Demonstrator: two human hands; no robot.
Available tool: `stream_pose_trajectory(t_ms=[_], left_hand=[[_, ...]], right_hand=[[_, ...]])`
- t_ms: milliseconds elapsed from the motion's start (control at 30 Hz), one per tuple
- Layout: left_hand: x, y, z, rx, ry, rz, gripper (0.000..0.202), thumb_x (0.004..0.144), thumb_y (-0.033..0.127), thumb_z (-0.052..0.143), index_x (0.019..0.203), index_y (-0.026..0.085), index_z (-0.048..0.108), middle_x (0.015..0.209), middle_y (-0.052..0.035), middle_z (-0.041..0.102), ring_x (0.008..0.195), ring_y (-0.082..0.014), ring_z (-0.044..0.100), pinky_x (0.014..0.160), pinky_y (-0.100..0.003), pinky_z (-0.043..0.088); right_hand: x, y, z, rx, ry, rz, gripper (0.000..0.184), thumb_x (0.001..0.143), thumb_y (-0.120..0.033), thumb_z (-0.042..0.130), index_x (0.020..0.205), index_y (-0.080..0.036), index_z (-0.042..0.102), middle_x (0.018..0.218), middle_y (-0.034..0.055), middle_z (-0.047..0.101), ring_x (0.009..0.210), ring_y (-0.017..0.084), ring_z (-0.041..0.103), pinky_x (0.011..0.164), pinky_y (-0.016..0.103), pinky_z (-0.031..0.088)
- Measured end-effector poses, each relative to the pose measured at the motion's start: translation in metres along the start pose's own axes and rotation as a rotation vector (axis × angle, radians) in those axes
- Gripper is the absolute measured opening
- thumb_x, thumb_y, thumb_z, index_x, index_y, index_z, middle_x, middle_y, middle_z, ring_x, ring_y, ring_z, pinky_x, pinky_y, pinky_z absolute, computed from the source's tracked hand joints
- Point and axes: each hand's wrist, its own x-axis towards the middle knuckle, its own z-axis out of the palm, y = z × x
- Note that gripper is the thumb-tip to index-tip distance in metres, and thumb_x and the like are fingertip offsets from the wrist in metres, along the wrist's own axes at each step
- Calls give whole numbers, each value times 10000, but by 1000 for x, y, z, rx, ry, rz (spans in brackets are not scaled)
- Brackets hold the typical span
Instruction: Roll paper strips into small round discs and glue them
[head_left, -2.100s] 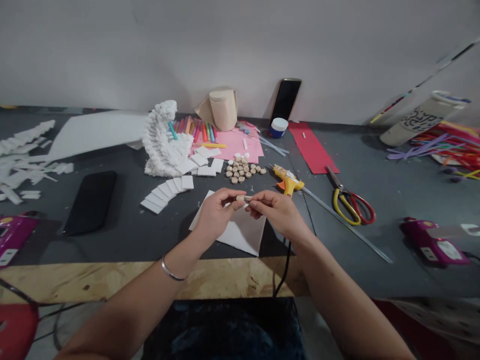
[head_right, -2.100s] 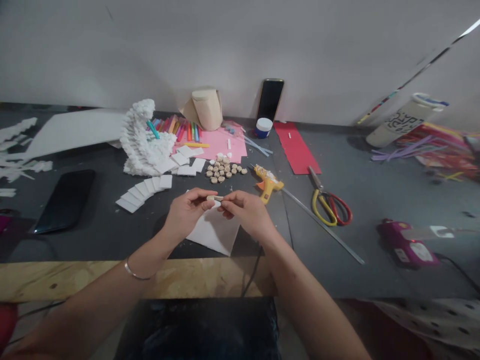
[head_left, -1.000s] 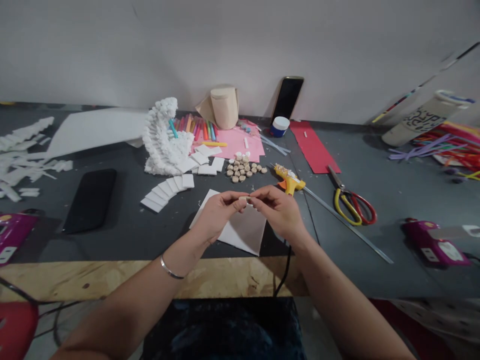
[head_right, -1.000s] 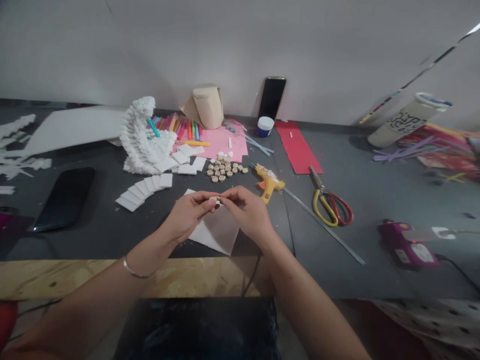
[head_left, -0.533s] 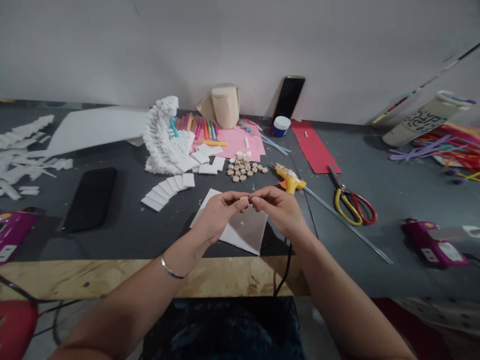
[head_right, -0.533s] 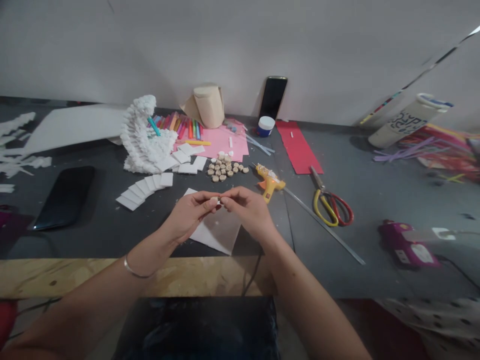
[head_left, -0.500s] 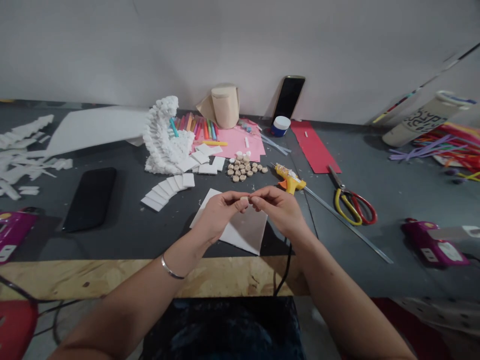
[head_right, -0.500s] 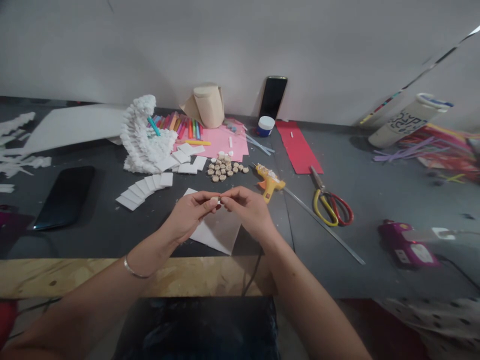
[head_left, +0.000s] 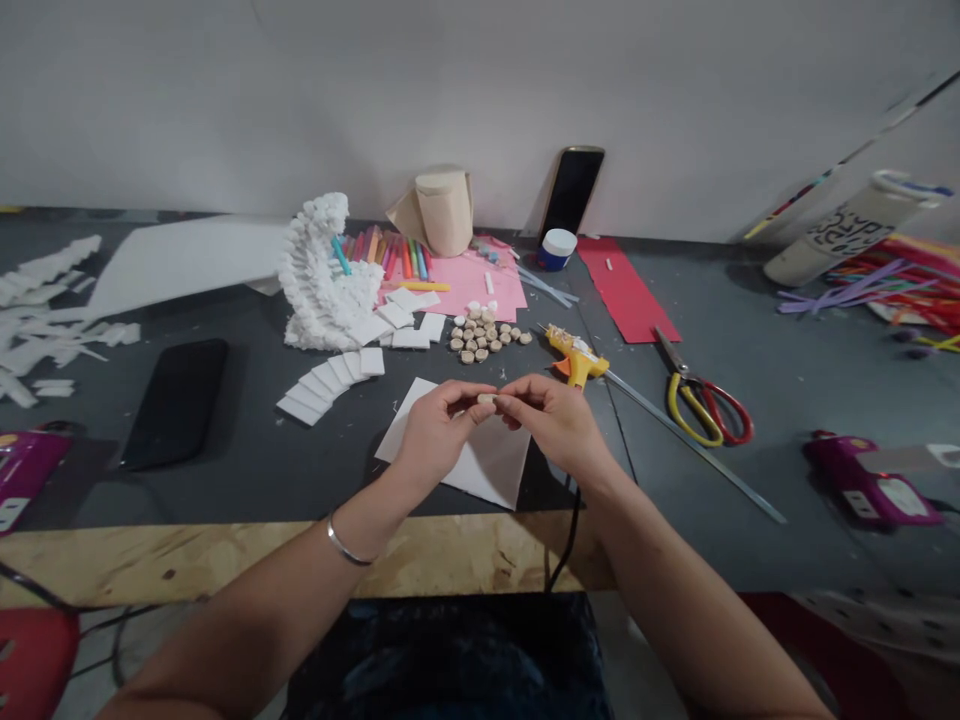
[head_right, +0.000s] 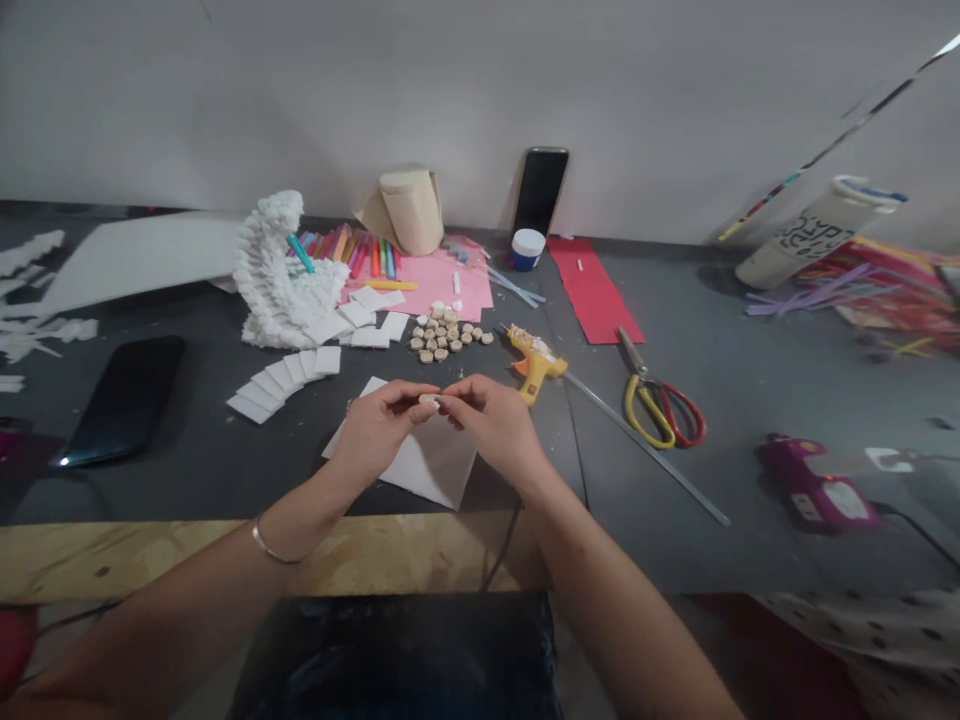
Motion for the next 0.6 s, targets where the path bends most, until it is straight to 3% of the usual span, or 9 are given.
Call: stream_pose_trajectory(t_ms=[200,400,600], left_hand=[[1,1,-1,118,26,59,187,748,352,736,858,200,733,833,-41,714,784,-170,629,727,-291,486],[3,-1,-6,-42,-86,-12,240,675,341,793,786,170,668,760,-20,689,704,-133,604,667,-259,473],[3,-2,-7,-84,-114,-59,285,629,340,817,749,159,631,739,-14,672,685,-128,603,652,-255,468]], right_hand=[[-5,1,1,-129,-32,-78,174,821,-368,614,819,-194,623,728,20,656,661,138,577,626,280,450],[-5,1,-3,-153,-85,-87,159,824,-356,628,811,-200,658,682,3,639,633,129,557,610,269,434],[-4,-1,-5,-125,-112,-58,150,790,-336,664,803,-189,693,649,-6,647,602,118,564,590,254,433]])
